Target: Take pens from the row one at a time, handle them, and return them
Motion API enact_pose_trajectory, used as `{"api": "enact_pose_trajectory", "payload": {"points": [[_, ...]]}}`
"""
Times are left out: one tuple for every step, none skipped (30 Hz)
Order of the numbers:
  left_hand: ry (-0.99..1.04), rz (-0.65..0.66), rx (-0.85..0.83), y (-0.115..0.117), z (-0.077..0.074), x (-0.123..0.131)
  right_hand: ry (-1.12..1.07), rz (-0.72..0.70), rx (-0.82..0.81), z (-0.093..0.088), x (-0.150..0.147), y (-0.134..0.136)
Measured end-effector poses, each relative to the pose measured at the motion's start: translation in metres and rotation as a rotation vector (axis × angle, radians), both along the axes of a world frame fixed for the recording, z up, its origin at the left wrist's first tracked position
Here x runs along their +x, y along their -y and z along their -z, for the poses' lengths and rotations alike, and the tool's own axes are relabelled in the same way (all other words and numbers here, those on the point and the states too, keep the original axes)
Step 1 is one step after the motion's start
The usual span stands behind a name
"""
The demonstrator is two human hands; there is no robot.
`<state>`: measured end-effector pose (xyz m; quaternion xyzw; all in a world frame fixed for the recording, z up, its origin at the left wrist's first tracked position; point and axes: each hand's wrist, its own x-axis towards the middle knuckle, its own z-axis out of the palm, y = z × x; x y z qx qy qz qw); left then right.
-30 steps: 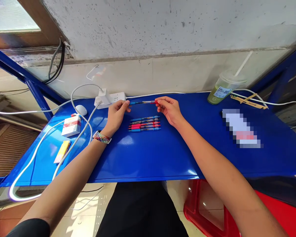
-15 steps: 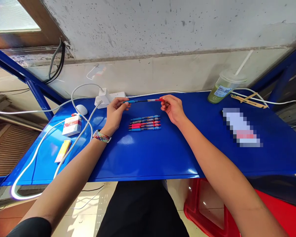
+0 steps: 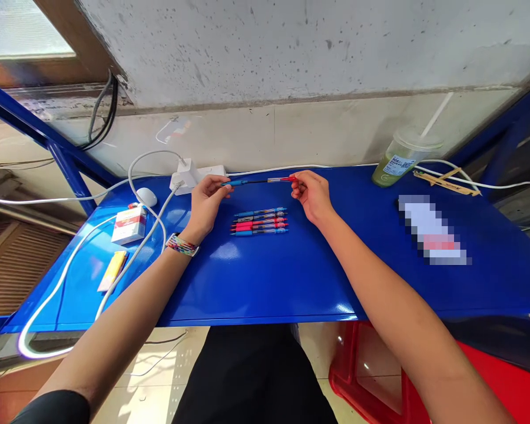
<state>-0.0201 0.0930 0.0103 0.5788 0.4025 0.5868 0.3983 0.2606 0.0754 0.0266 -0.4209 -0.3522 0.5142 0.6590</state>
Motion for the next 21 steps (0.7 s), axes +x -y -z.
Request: {"api": "enact_pose_trajectory", "payload": {"points": [[-0.001, 0.002, 0.004, -0.0003, 0.0003, 0.0001, 0.000, 0.004, -0.001, -0.0003, -0.0003, 0.0002], [-0.003, 0.002, 0.006, -0.0005, 0.0006, 0.0000, 0.000, 0.005, -0.002, -0.0006, -0.0007, 0.0004], [-0.007, 0.002, 0.007, -0.0007, 0.0009, 0.0000, 0.002, 0.006, -0.002, -0.0009, -0.0010, 0.0005], [-0.010, 0.001, 0.008, -0.0007, 0.0010, -0.0002, 0.004, 0.005, -0.001, -0.0011, -0.0013, 0.0006], [-0.013, 0.000, 0.009, -0.0007, 0.0011, -0.0004, 0.008, 0.004, 0.001, -0.0013, -0.0015, 0.0007], [-0.015, 0.000, 0.011, -0.0006, 0.0011, -0.0007, 0.012, 0.004, 0.002, -0.0013, -0.0017, 0.0007], [-0.019, 0.001, 0.013, -0.0004, 0.0010, -0.0009, 0.016, 0.003, 0.004, -0.0012, -0.0017, 0.0007], [-0.022, 0.001, 0.016, -0.0003, 0.0009, -0.0010, 0.020, 0.003, 0.006, -0.0010, -0.0016, 0.0006], [-0.024, 0.003, 0.019, -0.0001, 0.0008, -0.0011, 0.022, 0.002, 0.007, -0.0008, -0.0015, 0.0005], [-0.025, 0.004, 0.019, -0.0001, 0.0008, -0.0011, 0.025, 0.000, 0.007, -0.0004, -0.0013, 0.0004], [-0.023, 0.004, 0.019, -0.0001, 0.0010, -0.0010, 0.026, -0.001, 0.007, -0.0001, -0.0010, 0.0002], [-0.020, 0.002, 0.017, -0.0002, 0.0013, -0.0009, 0.028, -0.003, 0.006, 0.0002, -0.0007, 0.0001], [-0.018, 0.001, 0.016, -0.0004, 0.0017, -0.0008, 0.030, -0.004, 0.006, 0.0004, -0.0005, -0.0001], [-0.018, -0.001, 0.017, -0.0006, 0.0021, -0.0007, 0.033, -0.002, 0.005, 0.0005, -0.0003, -0.0003], [-0.019, -0.003, 0.020, -0.0008, 0.0025, -0.0007, 0.036, -0.001, 0.005, 0.0004, -0.0002, -0.0004], [-0.020, -0.004, 0.024, -0.0009, 0.0029, -0.0008, 0.038, 0.002, 0.006, 0.0002, -0.0001, -0.0005], [-0.022, -0.003, 0.030, -0.0010, 0.0031, -0.0009, 0.041, 0.004, 0.008, 0.0000, -0.0002, -0.0004], [-0.025, 0.000, 0.035, -0.0011, 0.0031, -0.0011, 0.044, 0.006, 0.010, -0.0004, -0.0004, -0.0004], [-0.030, 0.003, 0.039, -0.0012, 0.0031, -0.0014, 0.045, 0.008, 0.011, -0.0007, -0.0006, -0.0003], [-0.035, 0.006, 0.041, -0.0012, 0.0029, -0.0016, 0.045, 0.010, 0.013, -0.0009, -0.0009, -0.0002], [-0.039, 0.008, 0.042, -0.0013, 0.0028, -0.0019, 0.043, 0.012, 0.013, -0.0010, -0.0012, -0.0002]]}}
